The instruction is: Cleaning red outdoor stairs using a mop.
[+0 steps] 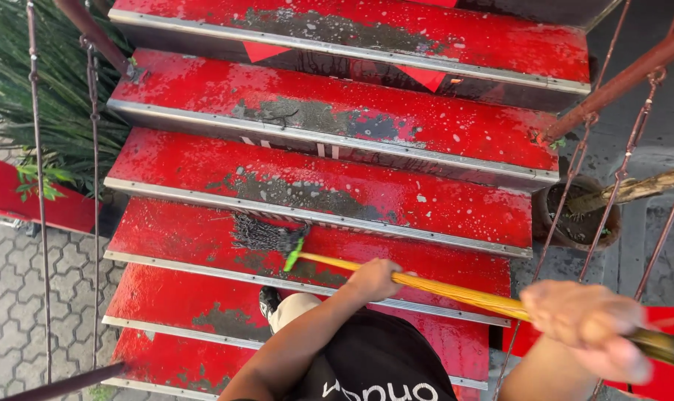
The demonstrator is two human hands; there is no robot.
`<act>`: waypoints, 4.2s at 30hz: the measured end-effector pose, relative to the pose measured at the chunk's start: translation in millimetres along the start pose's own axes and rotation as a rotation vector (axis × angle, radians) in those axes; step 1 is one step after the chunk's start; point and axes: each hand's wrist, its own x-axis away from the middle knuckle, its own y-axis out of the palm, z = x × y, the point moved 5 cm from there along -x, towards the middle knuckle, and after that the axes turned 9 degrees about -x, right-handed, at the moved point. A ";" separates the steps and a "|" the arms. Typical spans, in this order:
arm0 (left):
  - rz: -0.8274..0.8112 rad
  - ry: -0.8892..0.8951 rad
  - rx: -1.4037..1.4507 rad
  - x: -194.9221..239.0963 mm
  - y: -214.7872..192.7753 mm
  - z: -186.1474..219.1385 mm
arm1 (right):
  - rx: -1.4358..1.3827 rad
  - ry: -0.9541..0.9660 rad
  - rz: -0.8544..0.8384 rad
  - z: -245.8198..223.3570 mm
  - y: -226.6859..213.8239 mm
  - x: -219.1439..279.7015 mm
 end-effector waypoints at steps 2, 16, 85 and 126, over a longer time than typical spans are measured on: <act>0.007 -0.105 0.025 9.0 -6.3 -29.1 | -0.121 -0.039 0.041 27.9 -5.5 9.7; 0.104 -0.386 -0.218 14.9 39.6 -248.8 | -0.205 0.119 0.372 178.7 -1.4 86.9; 0.632 0.695 1.309 228.1 -274.9 -228.0 | 0.865 1.067 0.048 515.5 183.3 32.8; 0.711 0.957 1.146 282.6 -329.0 -181.0 | 0.823 0.942 -0.006 460.9 212.1 -6.0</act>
